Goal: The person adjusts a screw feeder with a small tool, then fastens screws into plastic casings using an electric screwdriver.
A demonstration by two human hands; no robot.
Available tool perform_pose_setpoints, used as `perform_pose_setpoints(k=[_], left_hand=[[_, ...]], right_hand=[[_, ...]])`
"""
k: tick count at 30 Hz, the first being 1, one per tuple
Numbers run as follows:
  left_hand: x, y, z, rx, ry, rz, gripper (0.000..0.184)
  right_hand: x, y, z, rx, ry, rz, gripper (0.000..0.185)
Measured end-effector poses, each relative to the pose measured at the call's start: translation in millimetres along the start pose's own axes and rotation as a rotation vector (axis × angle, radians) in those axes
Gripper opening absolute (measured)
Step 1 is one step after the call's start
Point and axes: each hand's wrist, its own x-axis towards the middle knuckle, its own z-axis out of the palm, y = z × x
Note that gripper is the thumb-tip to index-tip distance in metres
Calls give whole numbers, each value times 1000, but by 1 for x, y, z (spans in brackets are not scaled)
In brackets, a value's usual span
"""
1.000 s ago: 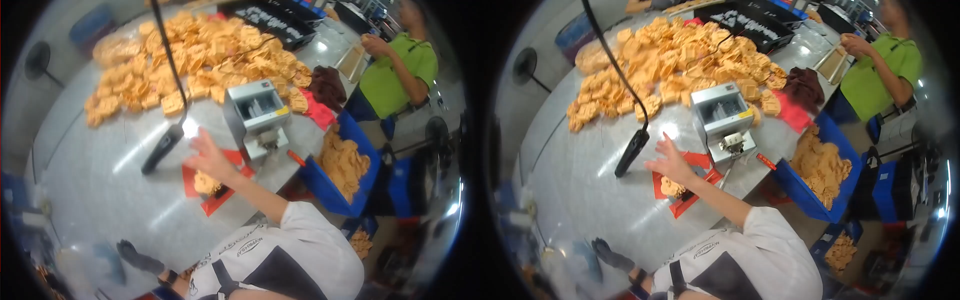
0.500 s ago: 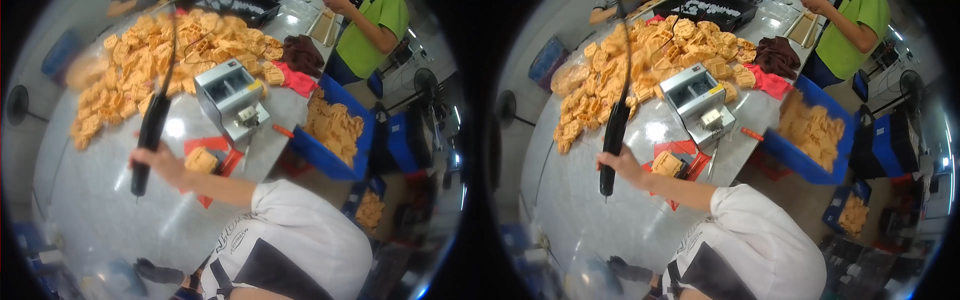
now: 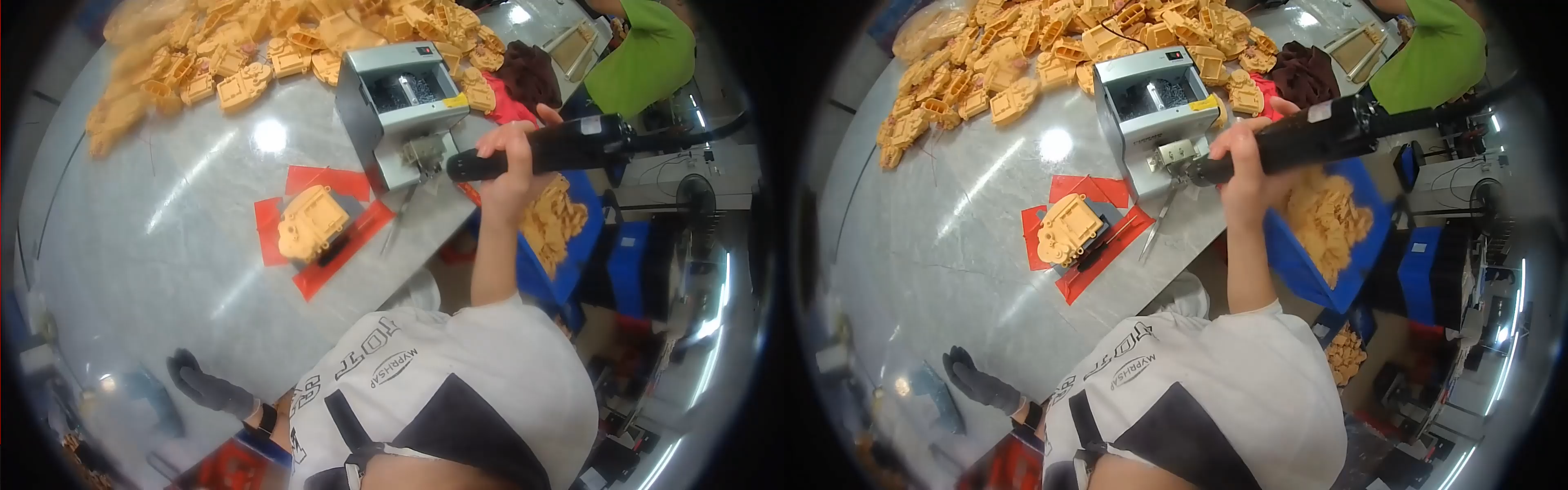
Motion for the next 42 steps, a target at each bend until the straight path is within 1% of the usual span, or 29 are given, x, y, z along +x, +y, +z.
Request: perform_pose_setpoints(k=[1, 3, 4, 5, 7, 11, 14, 21, 24, 31, 34, 36, 40, 42], left_hand=[[0, 0, 1, -6, -20, 28, 39], [2, -3, -1, -17, -17, 28, 39], [2, -5, -2, -36, -12, 25, 38], [3, -5, -3, -29, -13, 26, 38], [2, -5, -4, -17, -15, 32, 38], [3, -8, -5, -29, 13, 1, 36], [3, -9, -5, -11, 31, -6, 36], [4, -9, -6, 0, 33, -15, 36], [4, -10, -6, 9, 30, -15, 36], [5, -10, -6, 23, 21, -8, 36], [6, -10, -6, 30, 18, -7, 36], [5, -10, -5, 19, 15, -12, 35], [3, -3, 0, 21, 20, -21, 37], [3, -3, -4, 32, 45, -10, 37]], right_hand=[[-1, 6, 3, -2, 5, 10, 44], [-3, 17, 12, -109, 13, -6, 44], [-3, 23, 14, -68, 0, 22, 41], [-5, 28, 13, -104, -25, 72, 36], [-4, 33, 11, -158, -82, 87, 35], [-9, 25, 13, -147, -115, 103, 36], [-8, 16, 13, -43, -18, 113, 38], [0, 15, 7, -52, -35, 81, 39], [-6, 17, 6, -49, -16, 123, 39], [-8, 22, 4, -72, -9, 124, 38], [-9, 24, 4, -91, -22, 135, 38], [-10, 27, 2, -48, -34, 111, 36], [-13, 20, 6, -26, -49, 135, 34], [-20, 11, 11, -151, -125, 181, 36]])
